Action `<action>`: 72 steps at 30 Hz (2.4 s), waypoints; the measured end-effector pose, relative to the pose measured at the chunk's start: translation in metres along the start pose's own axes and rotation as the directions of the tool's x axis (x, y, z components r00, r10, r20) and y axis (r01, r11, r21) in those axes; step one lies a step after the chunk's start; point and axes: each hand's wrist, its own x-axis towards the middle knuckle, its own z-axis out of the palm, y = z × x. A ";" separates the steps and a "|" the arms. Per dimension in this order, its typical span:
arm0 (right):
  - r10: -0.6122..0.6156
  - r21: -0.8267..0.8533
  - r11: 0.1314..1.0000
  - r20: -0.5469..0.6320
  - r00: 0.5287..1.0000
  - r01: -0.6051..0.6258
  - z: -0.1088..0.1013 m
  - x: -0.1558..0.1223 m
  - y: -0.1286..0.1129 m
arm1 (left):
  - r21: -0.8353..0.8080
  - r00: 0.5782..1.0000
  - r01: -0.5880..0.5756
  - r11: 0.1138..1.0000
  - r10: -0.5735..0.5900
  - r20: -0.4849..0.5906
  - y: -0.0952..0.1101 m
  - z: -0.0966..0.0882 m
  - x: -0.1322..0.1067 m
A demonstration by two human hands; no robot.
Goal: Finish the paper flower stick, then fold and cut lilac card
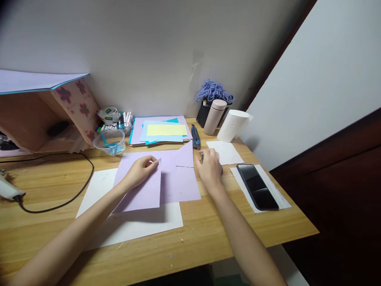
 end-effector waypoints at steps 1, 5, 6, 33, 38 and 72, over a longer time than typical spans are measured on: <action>-0.064 0.184 0.981 0.053 0.997 0.054 0.004 -0.004 -0.009 | -0.003 1.000 -0.014 1.000 0.014 0.026 0.001 0.002 -0.002; -0.155 0.663 0.740 0.337 0.929 -0.117 0.021 -0.022 -0.038 | 0.024 0.990 -0.088 0.996 0.085 0.111 0.008 0.010 -0.009; -0.151 0.694 0.701 0.369 0.917 -0.164 0.024 -0.026 -0.043 | 0.038 0.988 -0.105 0.994 0.100 0.122 0.009 0.011 -0.010; -0.090 0.719 0.658 0.369 0.925 -0.223 0.015 -0.024 -0.040 | 0.091 0.975 -0.118 0.989 0.099 0.199 0.013 0.014 -0.012; 0.041 0.762 0.592 0.298 0.954 -0.263 0.010 -0.004 -0.017 | 0.106 0.982 -0.092 0.990 0.073 0.174 0.018 0.000 -0.008; 0.488 0.884 0.425 -0.043 0.872 -0.194 -0.023 0.042 0.069 | 0.126 1.000 0.015 0.992 -0.016 0.008 -0.017 0.003 0.043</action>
